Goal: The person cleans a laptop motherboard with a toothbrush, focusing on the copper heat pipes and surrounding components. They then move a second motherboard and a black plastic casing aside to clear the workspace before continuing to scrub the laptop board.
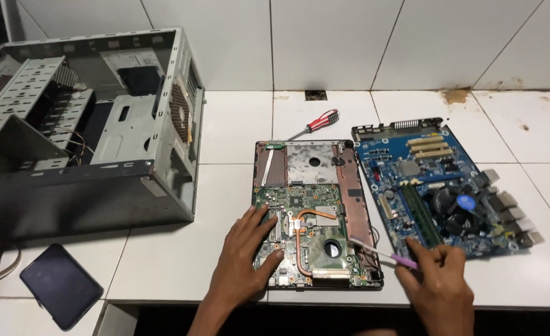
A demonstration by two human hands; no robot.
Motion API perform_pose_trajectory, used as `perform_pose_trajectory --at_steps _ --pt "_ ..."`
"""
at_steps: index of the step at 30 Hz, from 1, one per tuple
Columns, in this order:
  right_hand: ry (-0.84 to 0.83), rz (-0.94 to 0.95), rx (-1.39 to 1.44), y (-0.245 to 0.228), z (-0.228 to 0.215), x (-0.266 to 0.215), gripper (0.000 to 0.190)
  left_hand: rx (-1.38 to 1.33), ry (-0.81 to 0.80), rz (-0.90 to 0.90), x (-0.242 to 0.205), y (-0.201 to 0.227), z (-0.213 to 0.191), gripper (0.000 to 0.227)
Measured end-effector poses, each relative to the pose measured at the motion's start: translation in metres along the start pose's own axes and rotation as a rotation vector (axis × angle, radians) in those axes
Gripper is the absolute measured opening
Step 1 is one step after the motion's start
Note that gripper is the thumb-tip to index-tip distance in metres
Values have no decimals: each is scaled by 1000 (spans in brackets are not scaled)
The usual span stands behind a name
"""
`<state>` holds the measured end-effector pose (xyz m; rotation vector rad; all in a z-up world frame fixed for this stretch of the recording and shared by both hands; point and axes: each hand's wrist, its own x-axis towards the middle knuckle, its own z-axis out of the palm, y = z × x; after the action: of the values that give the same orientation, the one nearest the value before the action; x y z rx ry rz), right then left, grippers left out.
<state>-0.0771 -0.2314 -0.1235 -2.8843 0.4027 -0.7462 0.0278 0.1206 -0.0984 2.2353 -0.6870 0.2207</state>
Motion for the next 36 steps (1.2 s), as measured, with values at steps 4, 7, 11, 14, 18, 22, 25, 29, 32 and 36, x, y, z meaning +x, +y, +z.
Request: perform_pose_trajectory --at_steps 4,7,11,14,18,22,25,29,32,36 --pt "3 -21 -12 14 -5 31 61 -14 -24 -2 -2 5 -5 62" --pt "2 19 0 14 -10 41 52 -77 -185 -75 -5 10 -19 82" --pt "-102 189 252 -24 -28 11 53 -105 -280 -147 0 10 -44 82" --pt "-187 260 328 -71 -51 -6 57 -49 -150 -186 36 -2 -47 65" --pt "-237 209 261 -103 -55 -23 60 20 16 -44 113 -54 -24 53" --pt "-315 126 289 -61 -36 -22 79 96 -70 -99 184 -94 5 57" --pt "-373 129 268 -52 -39 -8 76 241 -174 -72 203 -108 13 54" --pt "-310 166 150 -34 -30 23 55 377 -161 -232 191 -97 7 46" --pt "-368 291 209 -36 -32 48 53 509 -51 -289 161 -93 3 43" --pt "-301 210 208 -25 7 70 49 810 4 -479 116 -73 4 43"
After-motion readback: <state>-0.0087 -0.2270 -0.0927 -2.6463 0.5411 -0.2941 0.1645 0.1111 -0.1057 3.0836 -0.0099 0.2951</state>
